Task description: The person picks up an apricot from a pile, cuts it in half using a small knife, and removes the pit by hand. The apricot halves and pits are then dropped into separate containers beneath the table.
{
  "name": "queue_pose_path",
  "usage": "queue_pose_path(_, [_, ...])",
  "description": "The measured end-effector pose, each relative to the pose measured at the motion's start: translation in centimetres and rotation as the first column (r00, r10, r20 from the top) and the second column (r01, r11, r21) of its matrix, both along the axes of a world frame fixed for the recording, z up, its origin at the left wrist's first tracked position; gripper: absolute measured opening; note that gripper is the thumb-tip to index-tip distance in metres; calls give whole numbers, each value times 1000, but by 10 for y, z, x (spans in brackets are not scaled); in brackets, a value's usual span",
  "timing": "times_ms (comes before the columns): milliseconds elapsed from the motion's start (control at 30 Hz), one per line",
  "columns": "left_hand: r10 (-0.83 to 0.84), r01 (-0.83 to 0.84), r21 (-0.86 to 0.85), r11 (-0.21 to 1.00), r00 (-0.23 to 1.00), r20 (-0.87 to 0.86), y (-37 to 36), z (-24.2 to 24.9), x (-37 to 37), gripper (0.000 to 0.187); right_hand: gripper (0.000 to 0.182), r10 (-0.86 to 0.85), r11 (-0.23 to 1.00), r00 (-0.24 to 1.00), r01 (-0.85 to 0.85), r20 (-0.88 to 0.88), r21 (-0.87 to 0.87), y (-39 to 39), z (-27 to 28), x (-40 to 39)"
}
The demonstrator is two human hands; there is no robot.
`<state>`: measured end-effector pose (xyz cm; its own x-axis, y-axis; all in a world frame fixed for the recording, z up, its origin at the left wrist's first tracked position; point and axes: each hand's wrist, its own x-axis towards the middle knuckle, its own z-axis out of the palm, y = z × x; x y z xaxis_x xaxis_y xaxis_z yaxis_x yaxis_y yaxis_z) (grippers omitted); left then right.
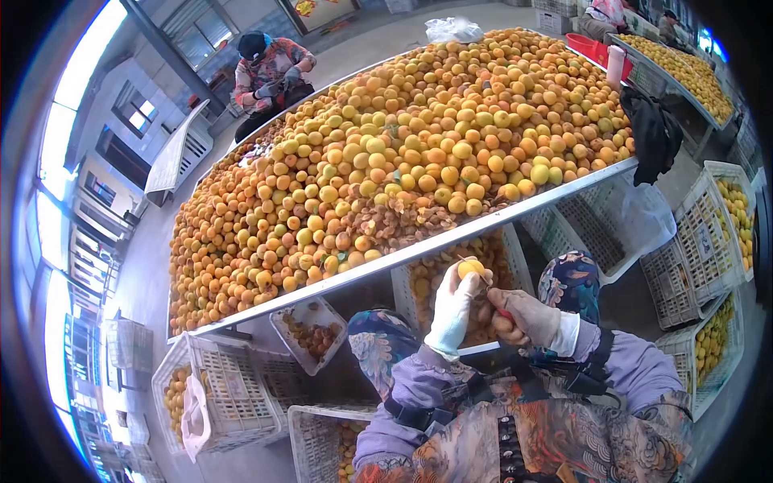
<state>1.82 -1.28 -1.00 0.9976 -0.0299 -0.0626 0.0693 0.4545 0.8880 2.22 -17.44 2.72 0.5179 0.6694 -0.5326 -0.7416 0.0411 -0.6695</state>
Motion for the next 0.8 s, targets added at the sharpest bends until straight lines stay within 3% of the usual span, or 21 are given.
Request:
queue_pose_path(33, [19,-25,139,990,999,38,1,-1,2,32,40,23,1000,1000,-23,15,-6,0,1,1])
queue_pose_path(100, [16,-18,65,998,999,29,-4,-8,0,30,40,23,1000,999,-24,23,3,3,-10,-1])
queue_pose_path(167, [-19,-7,-156,988,986,-166,-6,-20,2,31,39,-106,994,994,106,-38,-1,12,-14,-7])
queue_pose_path(233, [16,-34,-77,996,973,-229,-5,-5,-5,33,37,-128,990,990,131,-52,59,15,-20,-11])
queue_pose_path(300, [-43,12,-160,987,980,-194,-4,-10,-8,34,36,-85,996,996,86,-21,27,12,-17,-12])
queue_pose_path(367, [73,-68,43,997,989,-127,-11,3,-10,34,36,-80,993,995,74,-55,-91,14,-24,-7])
queue_pose_path(467, [84,-80,37,996,989,-120,-14,1,-9,31,45,-99,976,994,107,52,-188,18,-35,-4])
queue_pose_path(500, [100,-93,52,994,984,-148,-13,-1,-6,26,48,-69,991,996,74,48,-110,15,-34,-5])
queue_pose_path(533, [92,-86,122,989,995,-46,-7,-16,-1,24,48,-107,990,993,103,-43,-99,19,-39,-4])
queue_pose_path(567, [66,-60,71,996,993,-97,-9,-11,-4,29,49,-133,991,991,134,25,-28,16,-29,-9])
queue_pose_path(667, [-12,20,44,999,986,-167,-6,-13,-1,39,44,-181,978,980,189,87,-89,22,-22,-15])
queue_pose_path(733, [-2,-47,-129,990,936,-352,-8,-16,0,43,42,-183,974,977,195,107,-114,22,-12,-20])
queue_pose_path(800, [-7,-24,-87,996,939,-343,-9,-11,-1,44,39,-193,971,976,205,102,-120,24,-24,-16])
